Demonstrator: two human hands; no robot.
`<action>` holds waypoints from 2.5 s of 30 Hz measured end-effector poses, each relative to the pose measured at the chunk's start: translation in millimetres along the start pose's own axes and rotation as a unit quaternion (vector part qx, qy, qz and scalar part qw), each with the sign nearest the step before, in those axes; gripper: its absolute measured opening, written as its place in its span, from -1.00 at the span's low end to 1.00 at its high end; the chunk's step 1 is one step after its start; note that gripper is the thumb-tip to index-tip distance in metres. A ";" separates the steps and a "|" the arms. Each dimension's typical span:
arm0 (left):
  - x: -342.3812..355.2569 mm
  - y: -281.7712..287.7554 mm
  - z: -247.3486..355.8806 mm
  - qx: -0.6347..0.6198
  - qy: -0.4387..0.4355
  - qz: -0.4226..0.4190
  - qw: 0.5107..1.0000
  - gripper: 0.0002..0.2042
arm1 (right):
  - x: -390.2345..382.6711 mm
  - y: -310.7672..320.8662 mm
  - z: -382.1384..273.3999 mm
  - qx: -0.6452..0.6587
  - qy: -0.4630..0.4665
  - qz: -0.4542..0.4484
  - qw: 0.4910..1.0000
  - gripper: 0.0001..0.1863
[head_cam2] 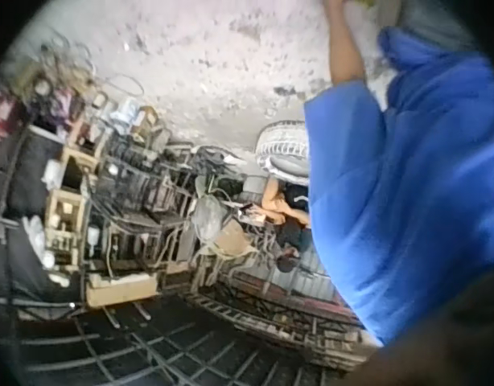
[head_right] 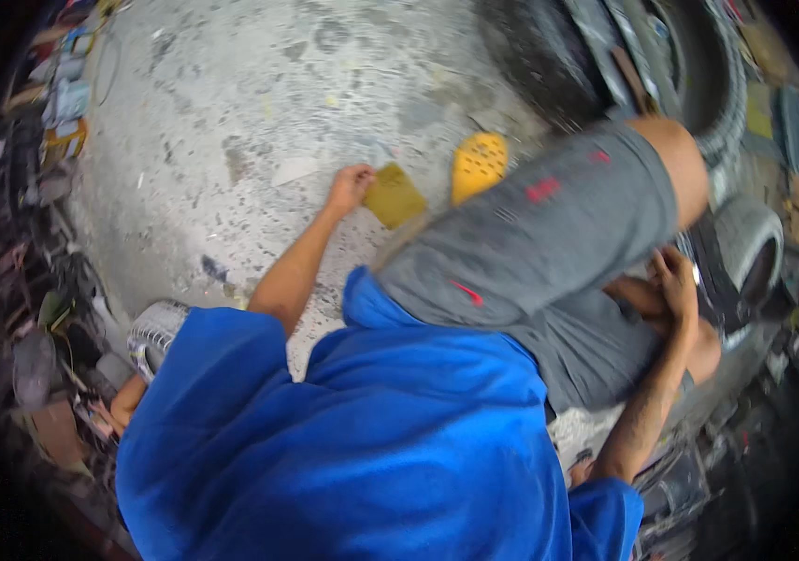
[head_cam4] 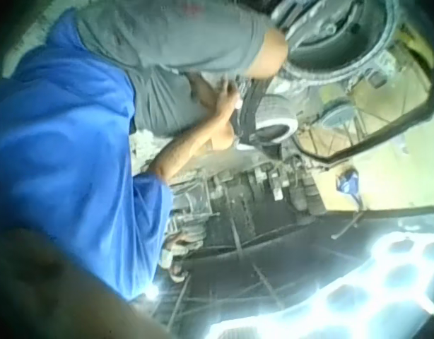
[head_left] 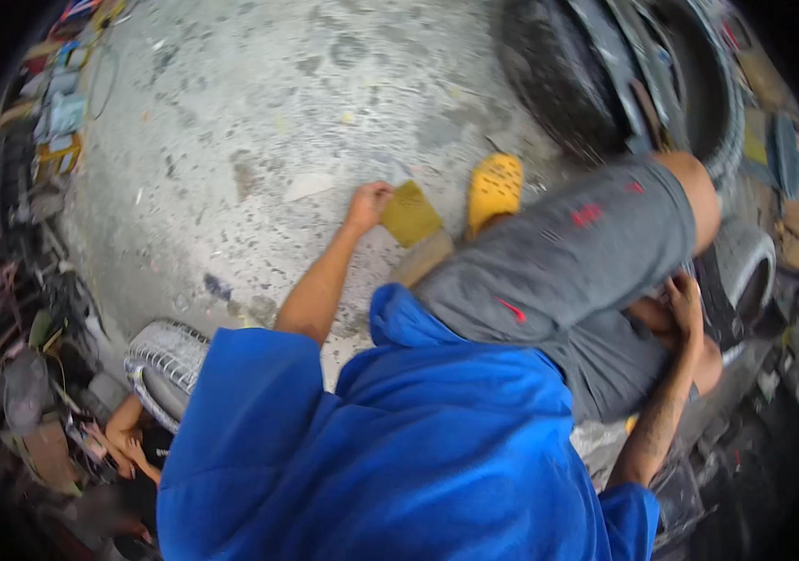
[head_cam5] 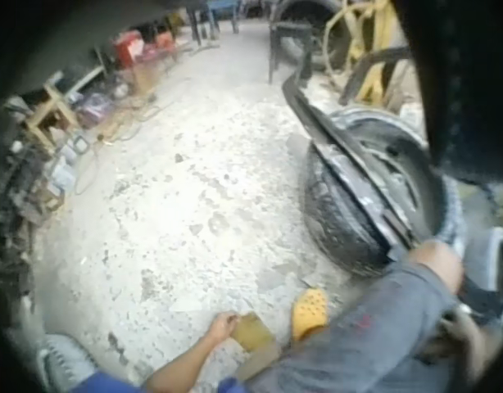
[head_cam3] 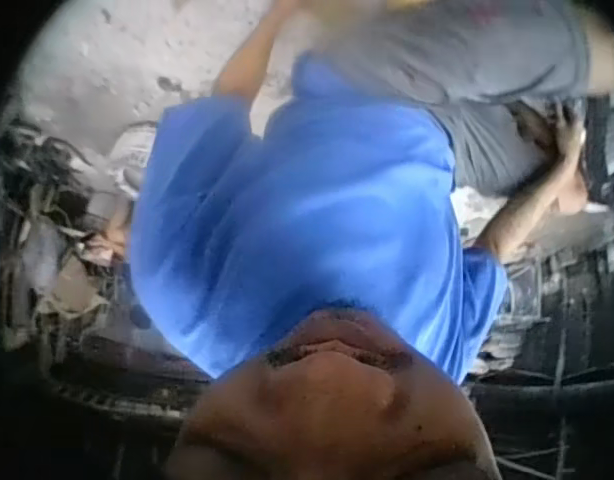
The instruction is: Sanding and preparing a carbon fiber car bumper lip for repair in a workshop.
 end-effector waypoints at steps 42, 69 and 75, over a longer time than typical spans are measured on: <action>-243.8 -247.6 669.9 0.324 -0.615 -0.386 0.606 -0.82 | -354.7 -496.3 397.5 0.487 -0.511 0.437 0.557 0.68; 151.7 50.5 231.0 0.301 0.004 -0.138 0.943 -0.77 | -281.3 -68.2 444.8 0.060 -0.062 0.239 0.967 -0.64; 88.1 -22.3 -10.3 0.188 0.320 -0.155 0.915 -0.45 | -230.3 19.2 -50.5 0.203 0.222 0.310 0.902 -0.57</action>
Point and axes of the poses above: each hand's wrist, its own x-axis towards the middle knuckle, its own y-axis out of the back of the hand, z = x × y, the point moved 8 cm from there along x, towards the middle knuckle, and after that the axes turned 15 degrees about x, right-handed, at the moved point
